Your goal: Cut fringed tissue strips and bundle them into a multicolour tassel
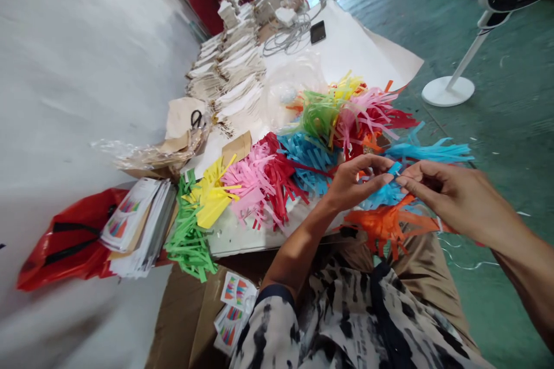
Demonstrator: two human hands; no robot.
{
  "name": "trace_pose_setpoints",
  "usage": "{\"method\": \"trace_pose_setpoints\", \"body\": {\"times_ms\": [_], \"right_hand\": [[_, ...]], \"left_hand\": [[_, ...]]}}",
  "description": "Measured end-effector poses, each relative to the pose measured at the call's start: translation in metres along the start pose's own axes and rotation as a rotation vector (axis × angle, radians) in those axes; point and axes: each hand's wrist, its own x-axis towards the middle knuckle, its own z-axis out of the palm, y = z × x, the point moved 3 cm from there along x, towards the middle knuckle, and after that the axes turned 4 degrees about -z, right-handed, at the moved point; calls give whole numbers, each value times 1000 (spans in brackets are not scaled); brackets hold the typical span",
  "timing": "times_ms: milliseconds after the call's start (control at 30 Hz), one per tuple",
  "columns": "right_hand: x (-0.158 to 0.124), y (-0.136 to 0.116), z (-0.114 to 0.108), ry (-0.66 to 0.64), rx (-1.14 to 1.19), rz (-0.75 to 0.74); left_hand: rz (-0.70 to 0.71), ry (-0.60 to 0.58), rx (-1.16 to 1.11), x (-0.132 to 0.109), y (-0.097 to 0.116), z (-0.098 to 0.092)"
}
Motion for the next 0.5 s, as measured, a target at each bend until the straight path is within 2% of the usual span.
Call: {"method": "trace_pose_setpoints", "body": {"times_ms": [333,500], "right_hand": [[0,4,-1,-50,2,-26],[-3,6,-1,-46,18,-13]], "left_hand": [[-95,-144,-117,1,1,4],[-50,-154,-56,-1,5,10]]}}
